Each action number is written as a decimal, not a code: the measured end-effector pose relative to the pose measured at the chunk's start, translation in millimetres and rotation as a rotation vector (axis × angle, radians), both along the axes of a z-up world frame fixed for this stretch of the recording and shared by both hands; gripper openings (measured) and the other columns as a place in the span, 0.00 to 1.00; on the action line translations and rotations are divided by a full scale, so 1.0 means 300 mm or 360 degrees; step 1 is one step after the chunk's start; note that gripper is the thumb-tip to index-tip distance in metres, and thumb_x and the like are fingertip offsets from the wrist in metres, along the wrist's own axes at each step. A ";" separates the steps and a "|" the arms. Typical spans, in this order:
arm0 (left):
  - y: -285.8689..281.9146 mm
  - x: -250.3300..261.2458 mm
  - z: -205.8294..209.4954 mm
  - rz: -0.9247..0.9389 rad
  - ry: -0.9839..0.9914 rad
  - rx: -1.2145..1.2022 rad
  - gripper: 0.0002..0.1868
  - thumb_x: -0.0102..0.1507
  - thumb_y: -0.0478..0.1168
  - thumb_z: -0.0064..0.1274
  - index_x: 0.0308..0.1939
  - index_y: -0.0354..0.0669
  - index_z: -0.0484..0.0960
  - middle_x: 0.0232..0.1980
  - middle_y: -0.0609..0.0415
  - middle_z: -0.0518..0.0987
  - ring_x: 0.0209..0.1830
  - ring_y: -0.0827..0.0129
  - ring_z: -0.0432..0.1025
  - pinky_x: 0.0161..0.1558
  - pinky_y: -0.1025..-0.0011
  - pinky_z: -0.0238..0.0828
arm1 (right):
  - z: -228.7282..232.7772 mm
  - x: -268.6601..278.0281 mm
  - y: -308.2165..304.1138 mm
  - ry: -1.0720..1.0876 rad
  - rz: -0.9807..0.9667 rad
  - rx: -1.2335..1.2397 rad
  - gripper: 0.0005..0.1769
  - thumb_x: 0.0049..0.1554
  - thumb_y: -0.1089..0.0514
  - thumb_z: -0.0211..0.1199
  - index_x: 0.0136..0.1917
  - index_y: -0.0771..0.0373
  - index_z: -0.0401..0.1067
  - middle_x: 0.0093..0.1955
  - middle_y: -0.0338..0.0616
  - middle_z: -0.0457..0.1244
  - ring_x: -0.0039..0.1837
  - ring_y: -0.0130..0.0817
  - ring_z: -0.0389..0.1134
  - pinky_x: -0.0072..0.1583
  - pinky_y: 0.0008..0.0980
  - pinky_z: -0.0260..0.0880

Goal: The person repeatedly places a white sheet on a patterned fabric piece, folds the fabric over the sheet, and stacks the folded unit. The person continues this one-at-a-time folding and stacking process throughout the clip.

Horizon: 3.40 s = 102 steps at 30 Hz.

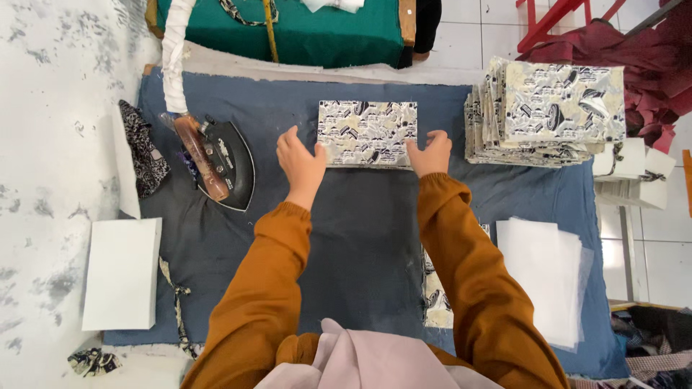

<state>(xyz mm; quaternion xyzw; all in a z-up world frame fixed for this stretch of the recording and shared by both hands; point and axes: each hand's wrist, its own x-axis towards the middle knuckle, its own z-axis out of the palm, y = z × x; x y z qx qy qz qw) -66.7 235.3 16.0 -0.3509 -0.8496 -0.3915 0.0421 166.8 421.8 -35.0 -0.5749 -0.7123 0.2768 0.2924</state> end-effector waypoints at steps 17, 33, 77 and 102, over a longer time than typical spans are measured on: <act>-1.553 -0.394 -0.149 0.0355 0.0173 -0.1113 0.38 0.68 0.55 0.53 0.76 0.34 0.69 0.76 0.23 0.64 0.74 0.33 0.62 0.62 0.42 0.66 | 0.032 0.708 -1.020 -0.0341 0.0163 0.0601 0.18 0.55 0.58 0.67 0.58 0.62 0.73 0.61 0.51 0.64 0.64 0.53 0.62 0.67 0.49 0.61; -1.643 -0.561 -0.145 0.0248 0.0186 -0.1014 0.16 0.74 0.37 0.42 0.61 0.30 0.76 0.43 0.26 0.81 0.46 0.32 0.76 0.52 0.45 0.72 | 0.033 0.706 -1.037 -0.0247 0.0078 0.0634 0.15 0.55 0.59 0.68 0.55 0.63 0.75 0.60 0.49 0.64 0.63 0.51 0.63 0.65 0.47 0.63; -0.815 0.416 -0.153 -0.1275 0.0160 -0.0705 0.30 0.59 0.27 0.46 0.67 0.42 0.75 0.73 0.46 0.71 0.76 0.56 0.62 0.74 0.54 0.54 | -0.005 1.178 -0.390 -0.0372 -0.0379 -0.0606 0.18 0.46 0.60 0.77 0.43 0.66 0.69 0.39 0.51 0.68 0.43 0.43 0.71 0.45 0.38 0.73; 0.060 1.416 -0.069 -0.2214 0.0423 -0.1051 0.36 0.65 0.51 0.53 0.74 0.44 0.63 0.79 0.34 0.54 0.79 0.46 0.51 0.77 0.57 0.42 | 0.105 1.506 -0.483 0.1309 -0.0736 -0.0865 0.06 0.60 0.64 0.62 0.51 0.67 0.71 0.54 0.48 0.71 0.56 0.36 0.72 0.58 0.32 0.73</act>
